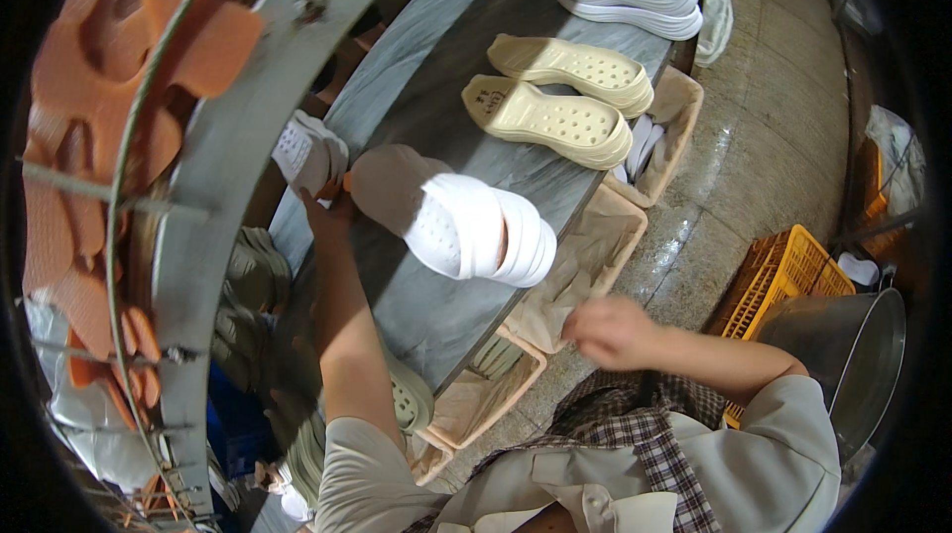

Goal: The person picks up pairs of white and green slippers from a shelf, turns them over to view the soles, and places them back. The person also picks up a white slipper, bends it to check flexibility, and returns it to the shelf.

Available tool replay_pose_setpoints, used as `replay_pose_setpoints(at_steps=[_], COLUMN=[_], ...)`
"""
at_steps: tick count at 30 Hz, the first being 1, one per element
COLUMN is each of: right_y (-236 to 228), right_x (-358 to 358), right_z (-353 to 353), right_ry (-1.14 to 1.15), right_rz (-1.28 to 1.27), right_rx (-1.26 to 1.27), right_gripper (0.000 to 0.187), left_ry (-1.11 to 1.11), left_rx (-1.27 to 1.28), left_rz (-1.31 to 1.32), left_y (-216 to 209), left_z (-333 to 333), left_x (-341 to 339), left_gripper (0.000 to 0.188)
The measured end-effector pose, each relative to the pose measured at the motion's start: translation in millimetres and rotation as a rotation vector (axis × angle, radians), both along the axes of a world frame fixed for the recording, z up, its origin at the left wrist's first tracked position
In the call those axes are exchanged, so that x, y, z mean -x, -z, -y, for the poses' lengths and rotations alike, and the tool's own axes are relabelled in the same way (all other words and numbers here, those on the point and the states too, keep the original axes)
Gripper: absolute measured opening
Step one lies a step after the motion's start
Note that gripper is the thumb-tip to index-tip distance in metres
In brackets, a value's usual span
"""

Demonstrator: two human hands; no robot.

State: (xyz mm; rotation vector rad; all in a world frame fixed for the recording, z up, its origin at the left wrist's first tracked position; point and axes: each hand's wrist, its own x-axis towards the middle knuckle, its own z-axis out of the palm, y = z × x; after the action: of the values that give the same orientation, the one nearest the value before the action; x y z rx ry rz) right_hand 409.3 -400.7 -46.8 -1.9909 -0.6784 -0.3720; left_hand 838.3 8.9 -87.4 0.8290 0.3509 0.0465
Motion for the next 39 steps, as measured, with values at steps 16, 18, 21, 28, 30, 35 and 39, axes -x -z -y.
replay_pose_setpoints(at_steps=[16, 18, 21, 28, 30, 35, 39], right_y=[-6.1, -21.7, -42.8, -65.9, -68.1, -66.7, -71.9], right_x=[-38.6, -36.9, -4.2, 91.1, 113.9, 184.9, 220.8], right_z=[-148.6, -177.2, -204.7, -234.7, -247.0, -289.7, -313.4], right_ry=[-0.513, -0.54, -0.81, -0.906, -1.091, -1.302, -1.163], right_rz=[-1.179, -1.451, -1.248, -1.441, -1.423, -1.762, -1.871], right_rx=[-1.01, -1.377, -1.618, -1.298, -1.178, -0.928, -0.641], right_gripper=[0.071, 0.082, 0.076, 0.068, 0.064, 0.057, 0.063], left_ry=[0.296, 0.313, 0.282, 0.241, 0.155, -0.025, -0.234], left_rx=[0.099, 0.042, 0.032, -0.304, -0.712, -0.272, -0.134], left_rz=[-0.261, -0.176, -0.181, -0.096, -0.016, 0.033, -0.044], left_y=[-166.4, -187.2, -199.7, -210.1, -213.9, -213.0, -185.0], left_z=[35.2, 47.5, 54.5, 32.4, 22.8, -28.6, -38.4], left_x=[372.4, 441.8, 532.2, 691.7, 723.7, 779.8, 816.0], left_gripper=[0.034, 0.04, 0.05, 0.088, 0.099, 0.071, 0.048])
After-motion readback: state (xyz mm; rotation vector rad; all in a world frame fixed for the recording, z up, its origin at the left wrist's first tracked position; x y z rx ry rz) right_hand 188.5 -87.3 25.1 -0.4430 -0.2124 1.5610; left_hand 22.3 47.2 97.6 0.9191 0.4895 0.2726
